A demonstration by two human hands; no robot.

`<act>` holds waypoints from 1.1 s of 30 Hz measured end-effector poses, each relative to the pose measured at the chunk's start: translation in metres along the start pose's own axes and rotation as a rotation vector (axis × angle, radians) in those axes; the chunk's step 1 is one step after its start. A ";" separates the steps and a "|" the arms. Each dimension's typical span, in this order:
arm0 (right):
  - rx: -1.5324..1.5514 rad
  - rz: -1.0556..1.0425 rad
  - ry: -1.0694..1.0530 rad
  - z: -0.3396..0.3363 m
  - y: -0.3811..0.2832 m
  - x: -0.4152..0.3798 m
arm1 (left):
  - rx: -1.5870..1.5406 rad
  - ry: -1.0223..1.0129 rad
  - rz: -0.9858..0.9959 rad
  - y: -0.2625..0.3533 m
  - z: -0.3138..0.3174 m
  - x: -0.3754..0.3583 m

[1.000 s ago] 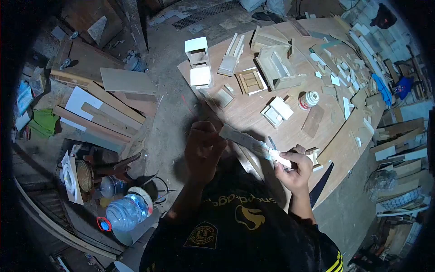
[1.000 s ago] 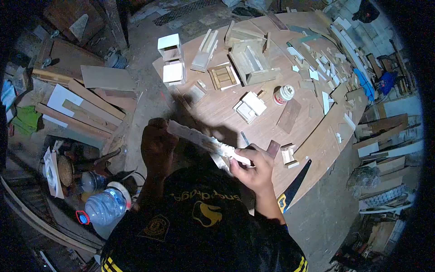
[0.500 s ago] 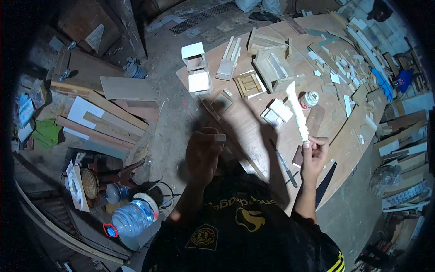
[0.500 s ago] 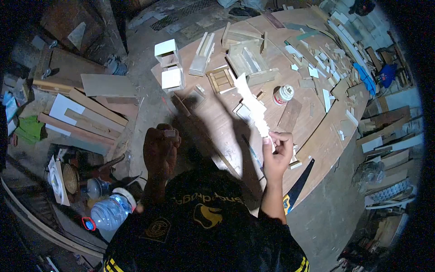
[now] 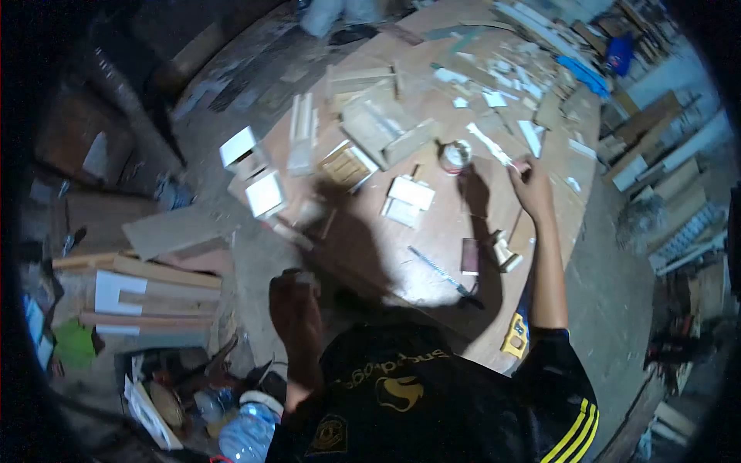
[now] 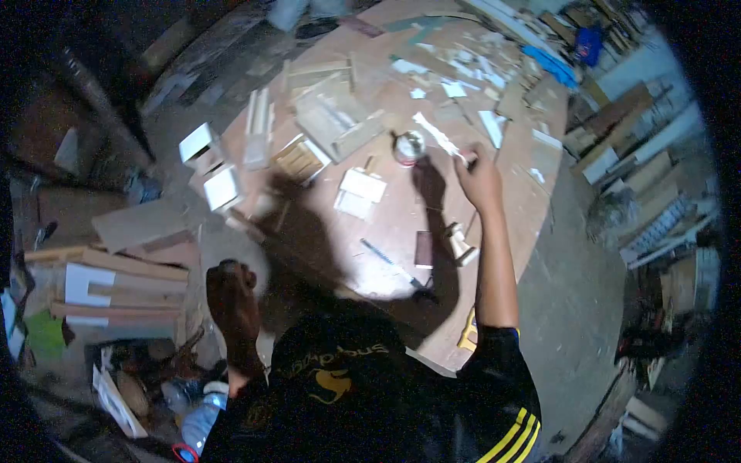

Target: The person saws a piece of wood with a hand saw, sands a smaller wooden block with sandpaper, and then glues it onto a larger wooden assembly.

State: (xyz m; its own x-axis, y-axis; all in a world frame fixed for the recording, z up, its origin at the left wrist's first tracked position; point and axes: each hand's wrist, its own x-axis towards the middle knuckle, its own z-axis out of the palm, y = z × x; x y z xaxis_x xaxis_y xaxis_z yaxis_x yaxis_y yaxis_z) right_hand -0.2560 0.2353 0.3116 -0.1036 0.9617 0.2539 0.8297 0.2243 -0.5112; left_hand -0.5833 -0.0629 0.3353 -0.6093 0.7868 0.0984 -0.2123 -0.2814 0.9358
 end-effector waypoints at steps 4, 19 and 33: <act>-0.297 0.024 -0.152 0.008 -0.003 0.045 | -0.077 -0.025 -0.002 -0.007 0.000 0.005; -0.762 -0.214 -0.512 0.152 0.030 0.162 | 0.458 0.087 -0.028 -0.026 -0.037 -0.011; 0.561 -0.200 -0.226 0.102 -0.107 0.023 | -0.189 0.419 -0.390 -0.028 -0.023 -0.015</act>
State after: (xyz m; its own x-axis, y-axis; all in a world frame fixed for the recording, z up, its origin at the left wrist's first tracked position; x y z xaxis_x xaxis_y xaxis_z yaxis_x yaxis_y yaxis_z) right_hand -0.4032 0.2498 0.2886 -0.3910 0.8883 0.2410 0.3753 0.3930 -0.8395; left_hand -0.5859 -0.0797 0.2998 -0.6999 0.5792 -0.4180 -0.5896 -0.1381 0.7958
